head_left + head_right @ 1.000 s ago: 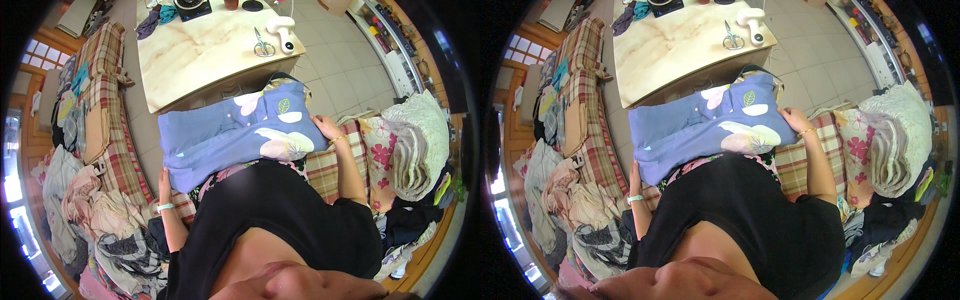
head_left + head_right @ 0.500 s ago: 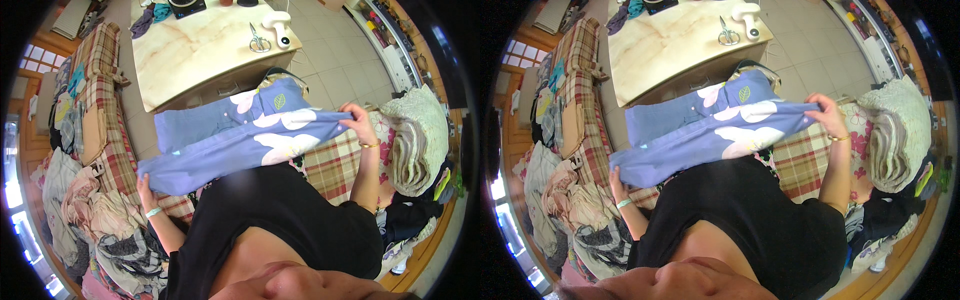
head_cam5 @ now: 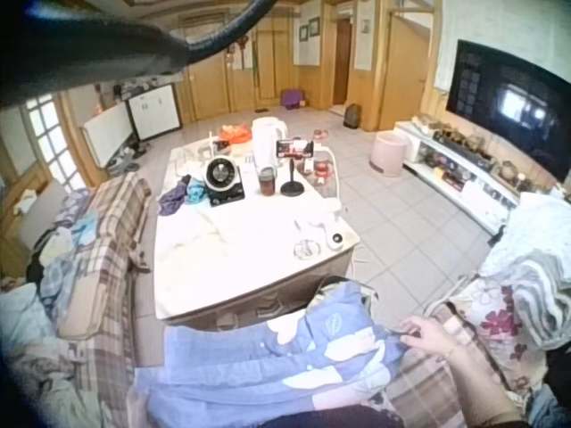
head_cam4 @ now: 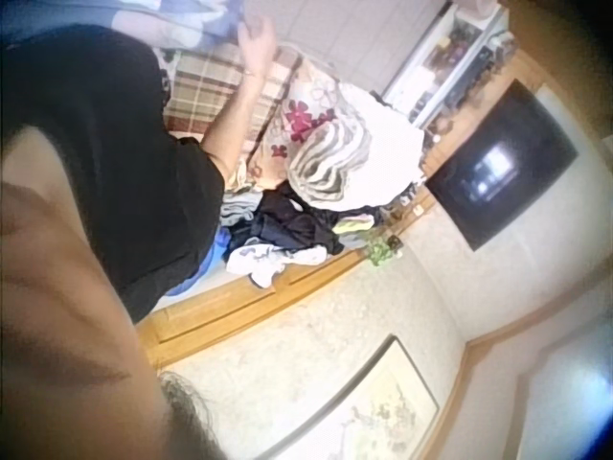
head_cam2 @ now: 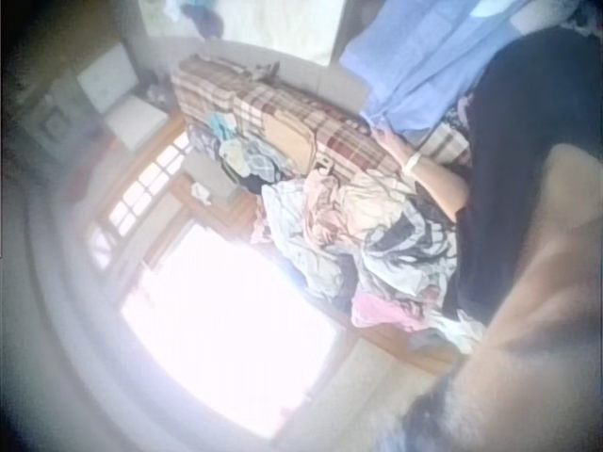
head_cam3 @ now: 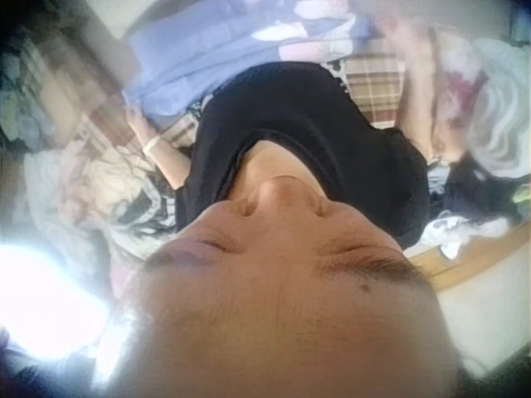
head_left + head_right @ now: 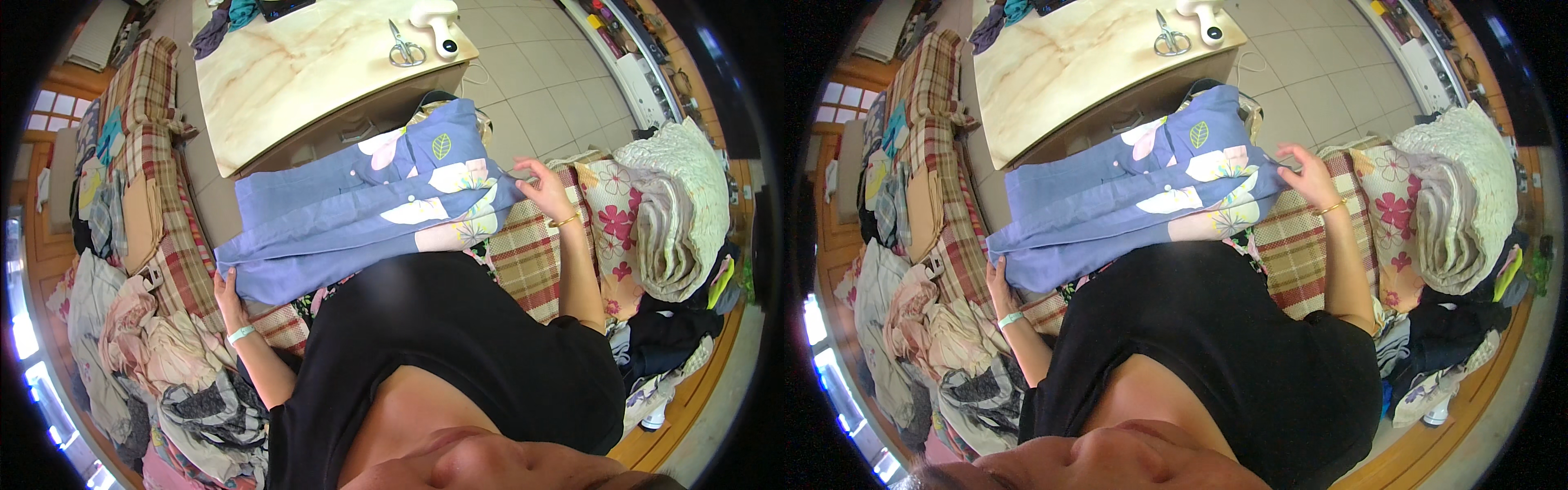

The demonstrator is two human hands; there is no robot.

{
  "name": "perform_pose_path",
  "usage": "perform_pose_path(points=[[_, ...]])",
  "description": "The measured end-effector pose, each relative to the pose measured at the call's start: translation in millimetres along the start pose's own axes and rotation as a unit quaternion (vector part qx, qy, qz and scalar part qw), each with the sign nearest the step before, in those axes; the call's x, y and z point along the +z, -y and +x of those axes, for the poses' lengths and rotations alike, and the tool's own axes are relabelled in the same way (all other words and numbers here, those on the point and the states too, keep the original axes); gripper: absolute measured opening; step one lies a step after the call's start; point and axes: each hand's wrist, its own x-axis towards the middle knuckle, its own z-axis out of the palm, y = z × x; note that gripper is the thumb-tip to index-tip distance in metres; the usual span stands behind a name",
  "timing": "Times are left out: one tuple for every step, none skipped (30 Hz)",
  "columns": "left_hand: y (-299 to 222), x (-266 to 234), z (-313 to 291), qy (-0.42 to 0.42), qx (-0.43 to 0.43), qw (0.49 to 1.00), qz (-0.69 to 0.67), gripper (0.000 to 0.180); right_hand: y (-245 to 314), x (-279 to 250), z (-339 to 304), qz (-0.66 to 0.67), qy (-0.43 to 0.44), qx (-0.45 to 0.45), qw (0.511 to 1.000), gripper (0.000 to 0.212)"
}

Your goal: The person folds a blue floral-patterned garment on a low table, trims a loose thread with scissors, and uses a handheld steamer to smooth the fabric. The person then folds the garment neatly and places it on the table.

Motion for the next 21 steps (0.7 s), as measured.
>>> perform_pose_path(points=[[-1, 0, -1, -0.002, -0.005, 1.0, -0.011, 0.036, 18, 7, 2, -0.009, -0.011, -0.072, 0.997, 0.034], [-2, 1, -1, -0.005, -0.009, 1.0, -0.023, 0.038, 32, 13, 3, -0.017, -0.021, -0.143, 0.989, 0.037], [-3, 0, -2, -0.01, -0.013, 0.999, -0.035, 0.039, 40, 18, 5, -0.021, 0.001, -0.181, 0.983, 0.038], [-2, -4, -1, -0.02, 0.013, 0.999, -0.028, 0.041, 52, 21, 4, -0.027, 0.041, -0.157, 0.986, 0.036], [1, -8, -1, -0.031, 0.04, 0.998, -0.022, 0.042, 66, 23, 1, -0.033, 0.082, -0.133, 0.987, 0.035], [-1, -6, 0, -0.038, 0.065, 0.997, -0.015, 0.044, 73, 25, -3, -0.041, 0.121, -0.106, 0.986, 0.034], [-3, -5, -2, -0.07, 0.076, 0.995, -0.018, 0.045, 74, 28, -4, -0.088, 0.131, -0.114, 0.981, 0.029], [-6, -6, -5, -0.082, 0.089, 0.992, -0.026, 0.045, 69, 31, -5, -0.127, 0.143, -0.126, 0.973, 0.026], [-7, -5, -7, -0.093, 0.101, 0.99, -0.037, 0.044, 64, 31, -6, -0.168, 0.155, -0.139, 0.964, 0.024], [-8, -6, -11, -0.105, 0.113, 0.987, -0.047, 0.043, 60, 31, -8, -0.209, 0.166, -0.151, 0.952, 0.022], [-10, -7, -16, -0.104, 0.112, 0.988, -0.04, 0.039, 58, 26, -12, -0.193, 0.156, -0.181, 0.952, 0.016], [-11, -16, -22, -0.087, 0.102, 0.99, -0.049, 0.038, 63, 21, -15, -0.161, 0.136, -0.203, 0.956, 0.015], [-13, -28, -28, -0.068, 0.093, 0.992, -0.059, 0.037, 68, 15, -18, -0.128, 0.114, -0.223, 0.96, 0.014], [-13, -37, -33, -0.049, 0.084, 0.993, -0.069, 0.037, 73, 8, -22, -0.095, 0.092, -0.243, 0.961, 0.014], [-30, -21, -44, -0.051, 0.078, 0.993, -0.071, 0.035, 79, -4, -31, -0.038, 0.129, -0.158, 0.978, 0.013], [-37, -23, -49, -0.049, 0.082, 0.993, -0.074, 0.034, 86, -16, -39, 0.02, 0.168, -0.074, 0.983, 0.013], [-41, -25, -54, -0.047, 0.087, 0.992, -0.077, 0.033, 94, -27, -44, 0.078, 0.205, 0.012, 0.976, 0.012], [-43, -26, -56, -0.043, 0.092, 0.992, -0.08, 0.033, 104, -38, -46, 0.078, 0.22, 0.047, 0.971, 0.012], [-42, -28, -56, -0.067, 0.101, 0.99, -0.073, 0.03, 115, -47, -47, 0.078, 0.237, 0.081, 0.965, 0.012], [-40, -32, -54, -0.069, 0.097, 0.99, -0.077, 0.029, 119, -51, -46, 0.077, 0.253, 0.115, 0.958, 0.011], [-36, -39, -52, -0.071, 0.095, 0.989, -0.083, 0.029, 108, -54, -45, 0.086, 0.255, 0.133, 0.954, 0.011]])
